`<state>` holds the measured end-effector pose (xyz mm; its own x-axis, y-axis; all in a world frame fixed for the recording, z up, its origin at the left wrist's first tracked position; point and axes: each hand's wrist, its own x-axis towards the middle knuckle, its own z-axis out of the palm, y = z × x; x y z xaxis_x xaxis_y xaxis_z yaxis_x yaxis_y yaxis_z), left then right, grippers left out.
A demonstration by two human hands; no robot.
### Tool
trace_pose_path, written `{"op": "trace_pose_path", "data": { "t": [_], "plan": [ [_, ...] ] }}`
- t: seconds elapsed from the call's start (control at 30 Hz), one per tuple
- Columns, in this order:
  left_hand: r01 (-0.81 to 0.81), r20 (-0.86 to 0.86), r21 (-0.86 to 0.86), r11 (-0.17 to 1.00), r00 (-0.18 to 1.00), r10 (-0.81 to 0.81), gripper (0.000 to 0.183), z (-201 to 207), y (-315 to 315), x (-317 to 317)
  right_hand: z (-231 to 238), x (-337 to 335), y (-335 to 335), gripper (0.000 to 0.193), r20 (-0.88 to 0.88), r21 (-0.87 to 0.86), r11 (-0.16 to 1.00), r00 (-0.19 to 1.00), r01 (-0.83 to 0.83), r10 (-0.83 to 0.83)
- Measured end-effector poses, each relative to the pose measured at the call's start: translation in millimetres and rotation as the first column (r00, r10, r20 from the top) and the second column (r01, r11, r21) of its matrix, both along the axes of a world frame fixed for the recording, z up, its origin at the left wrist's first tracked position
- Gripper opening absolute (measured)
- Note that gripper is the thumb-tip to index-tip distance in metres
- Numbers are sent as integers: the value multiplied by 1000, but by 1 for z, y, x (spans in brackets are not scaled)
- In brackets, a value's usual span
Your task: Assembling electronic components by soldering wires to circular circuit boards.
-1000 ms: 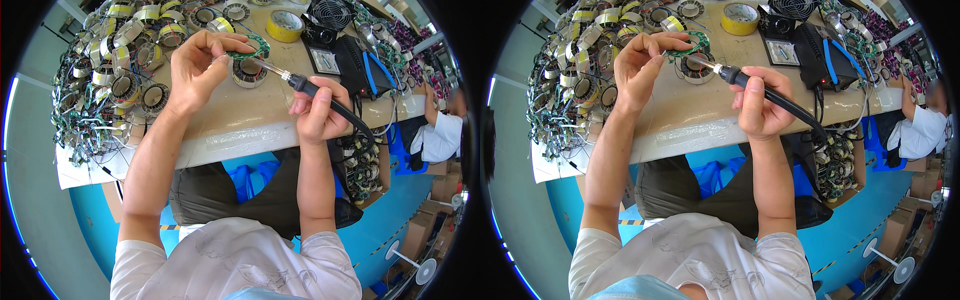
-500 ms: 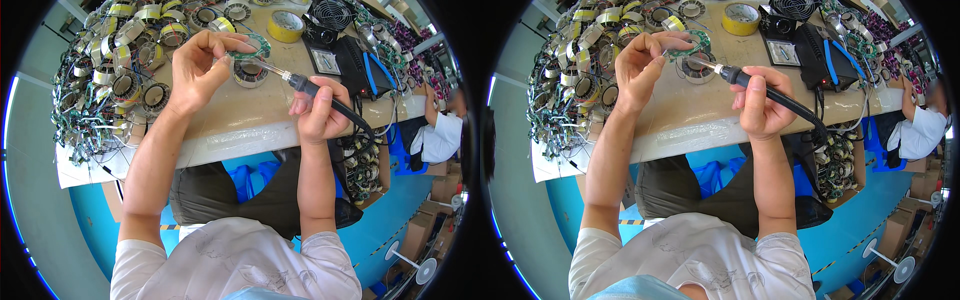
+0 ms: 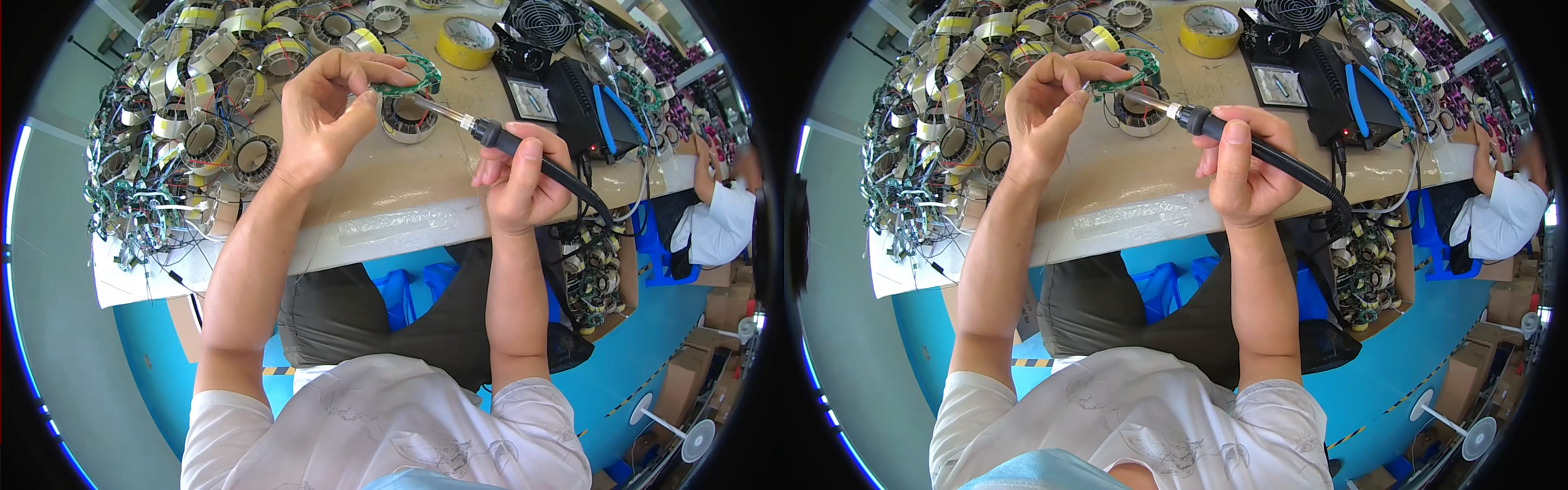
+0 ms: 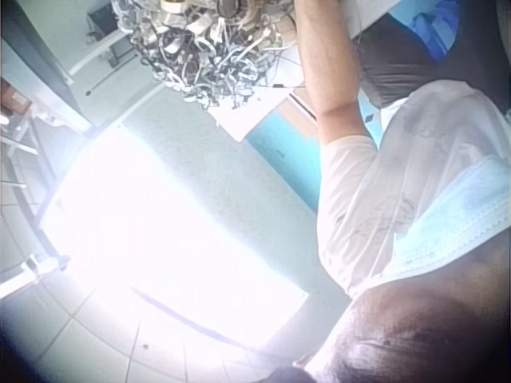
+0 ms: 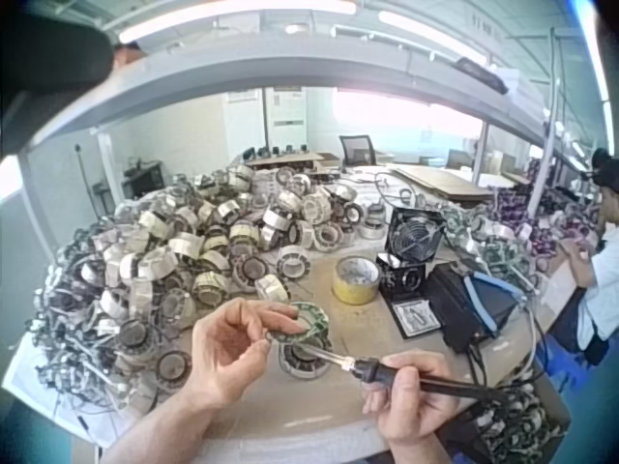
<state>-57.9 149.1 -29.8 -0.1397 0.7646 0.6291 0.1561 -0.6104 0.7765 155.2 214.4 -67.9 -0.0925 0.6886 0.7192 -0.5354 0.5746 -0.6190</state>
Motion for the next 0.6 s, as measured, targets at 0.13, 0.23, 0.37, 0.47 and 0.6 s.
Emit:
{"op": "trace_pose_path", "data": {
  "t": [0.13, 0.23, 0.37, 0.47, 0.6],
  "plan": [
    [-9, 11, 0, 1000, 1000, 9, 11, 0, -1, 0, 2, 0, -1, 24, 76, 44, 997, 995, 56, -59],
    [-14, 7, -6, 1000, 1000, 14, 11, 0, -1, -1, 4, 0, -1, 26, 27, -39, 999, 999, 36, -35],
    [-11, 11, -11, 1000, 1000, 11, 11, 1, 0, 1, 3, 2, 1, 28, 54, -35, 998, 997, 51, -49],
    [-14, 12, -10, 1000, 1000, 14, 11, 1, 0, 0, 3, 2, 1, 28, 46, -30, 998, 998, 46, -45],
    [-12, 17, -13, 1000, 1000, 12, 11, 1, 0, 0, 4, 1, 1, 30, 65, -37, 996, 994, 86, -83]
  ]
}}
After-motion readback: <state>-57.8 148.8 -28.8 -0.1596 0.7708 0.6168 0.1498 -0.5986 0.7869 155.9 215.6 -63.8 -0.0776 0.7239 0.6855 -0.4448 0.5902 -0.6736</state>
